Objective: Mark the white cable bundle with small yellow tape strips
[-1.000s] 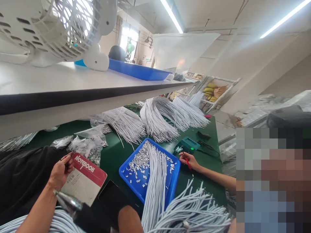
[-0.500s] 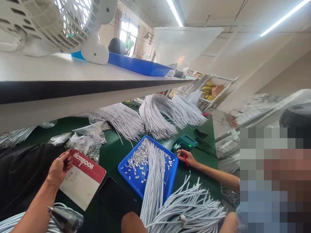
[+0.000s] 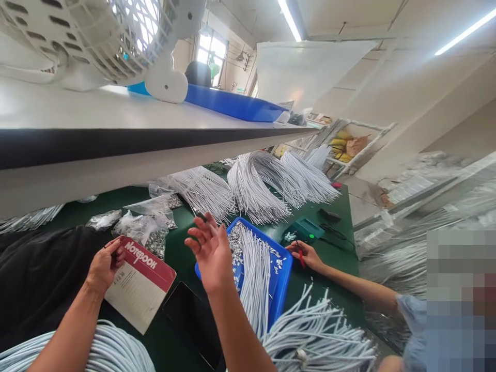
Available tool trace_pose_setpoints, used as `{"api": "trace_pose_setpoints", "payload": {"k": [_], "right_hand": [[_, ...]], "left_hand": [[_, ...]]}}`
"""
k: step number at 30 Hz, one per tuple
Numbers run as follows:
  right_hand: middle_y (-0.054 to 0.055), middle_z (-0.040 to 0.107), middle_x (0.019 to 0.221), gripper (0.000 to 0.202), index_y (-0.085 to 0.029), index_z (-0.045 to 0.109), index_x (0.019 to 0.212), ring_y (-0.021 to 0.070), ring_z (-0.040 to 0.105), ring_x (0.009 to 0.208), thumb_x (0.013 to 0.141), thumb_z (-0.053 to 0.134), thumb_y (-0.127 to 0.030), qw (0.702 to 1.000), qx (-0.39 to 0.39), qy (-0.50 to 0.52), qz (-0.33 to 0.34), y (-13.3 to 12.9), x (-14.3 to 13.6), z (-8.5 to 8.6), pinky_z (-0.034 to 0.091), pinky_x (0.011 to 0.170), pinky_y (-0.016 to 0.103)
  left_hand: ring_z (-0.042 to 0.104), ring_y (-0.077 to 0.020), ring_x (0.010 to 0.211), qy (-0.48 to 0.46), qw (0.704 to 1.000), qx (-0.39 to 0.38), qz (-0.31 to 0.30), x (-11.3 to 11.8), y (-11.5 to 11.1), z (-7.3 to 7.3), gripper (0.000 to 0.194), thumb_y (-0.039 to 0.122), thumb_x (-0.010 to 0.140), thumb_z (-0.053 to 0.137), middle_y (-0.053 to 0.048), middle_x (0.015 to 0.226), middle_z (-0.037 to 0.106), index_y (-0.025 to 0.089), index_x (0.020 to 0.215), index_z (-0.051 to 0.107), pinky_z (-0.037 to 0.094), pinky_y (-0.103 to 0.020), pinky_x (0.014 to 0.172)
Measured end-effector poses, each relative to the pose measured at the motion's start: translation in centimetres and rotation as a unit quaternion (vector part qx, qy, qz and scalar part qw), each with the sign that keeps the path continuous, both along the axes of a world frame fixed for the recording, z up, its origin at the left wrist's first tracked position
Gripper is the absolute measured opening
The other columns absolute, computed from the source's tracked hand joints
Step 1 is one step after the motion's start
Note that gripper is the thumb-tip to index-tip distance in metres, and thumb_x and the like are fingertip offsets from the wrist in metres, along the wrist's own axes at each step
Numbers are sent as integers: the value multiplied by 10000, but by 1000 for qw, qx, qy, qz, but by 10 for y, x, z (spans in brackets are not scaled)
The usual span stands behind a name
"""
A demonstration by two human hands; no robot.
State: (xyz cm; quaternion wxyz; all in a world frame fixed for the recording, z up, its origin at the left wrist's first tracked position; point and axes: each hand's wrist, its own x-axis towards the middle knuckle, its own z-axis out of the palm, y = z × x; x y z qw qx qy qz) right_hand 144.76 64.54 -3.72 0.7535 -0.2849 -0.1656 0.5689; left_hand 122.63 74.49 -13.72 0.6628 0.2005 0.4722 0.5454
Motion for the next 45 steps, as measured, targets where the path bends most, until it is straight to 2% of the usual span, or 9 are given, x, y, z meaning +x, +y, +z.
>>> {"api": "trace_pose_setpoints", "payload": {"k": [3,6,9,11,19,26,37,41,45], "right_hand": [[13,659,747,317,-192,624,942,131,592,652,824,536,-473,995,-43,-51,-69,23,22,-3,493,582,256],[-53,443,422,375,-169,585,643,87,426,427,804,548,-506,963,-59,-220,-144,33,33,-4,372,464,225],[-40,490,479,369,-179,595,700,88,425,450,821,523,-520,864,-66,-459,-195,32,43,4,325,476,232],[-30,517,488,374,-185,595,709,94,423,448,814,524,-537,818,-79,-551,-149,30,50,12,292,458,235],[-28,540,480,398,-171,573,688,76,416,427,824,524,-541,862,-40,-495,-99,20,52,25,294,446,214],[-32,538,456,371,-160,579,708,60,410,405,783,582,-523,927,-60,-370,23,5,36,-9,246,413,193],[-41,521,605,296,-181,602,857,63,385,451,735,660,-444,930,-110,-349,27,-2,37,-49,281,403,186],[-8,567,676,144,-218,623,869,116,514,574,815,587,-346,861,-88,-500,-11,-35,10,-71,406,518,217],[46,606,727,174,-261,641,895,182,595,647,854,480,-209,671,29,-727,-144,-75,-30,-128,465,578,268]], "left_hand": [[331,-46,372,-3,1000,6,-2,-1,0,-1,42,105,769,573,52,510,377,136,769,601,260,-118,298],[333,-45,369,-6,1000,9,0,-1,1,-2,51,105,776,564,49,510,385,133,776,608,260,-116,295],[340,-48,367,-6,1000,7,2,-1,2,-2,65,108,782,558,47,508,389,132,798,617,262,-120,291],[334,-49,361,-7,1000,3,3,-1,2,-3,77,106,782,554,51,502,380,136,809,619,258,-120,287],[325,-47,353,-2,1000,0,1,-1,2,-2,57,104,774,551,53,503,375,138,783,595,254,-117,286],[327,-49,357,10,1000,-3,1,-1,1,-2,42,110,775,553,51,505,378,141,770,581,252,-119,292],[324,-47,372,16,1000,4,-5,-1,2,-4,53,133,714,622,53,513,382,145,746,580,251,-121,309],[325,-51,377,18,1000,10,-6,-3,3,-7,51,141,712,620,52,511,384,143,752,588,245,-123,309],[334,-53,394,21,999,38,-7,-5,1,-9,167,191,670,668,53,522,393,142,824,624,245,-128,323]]}}
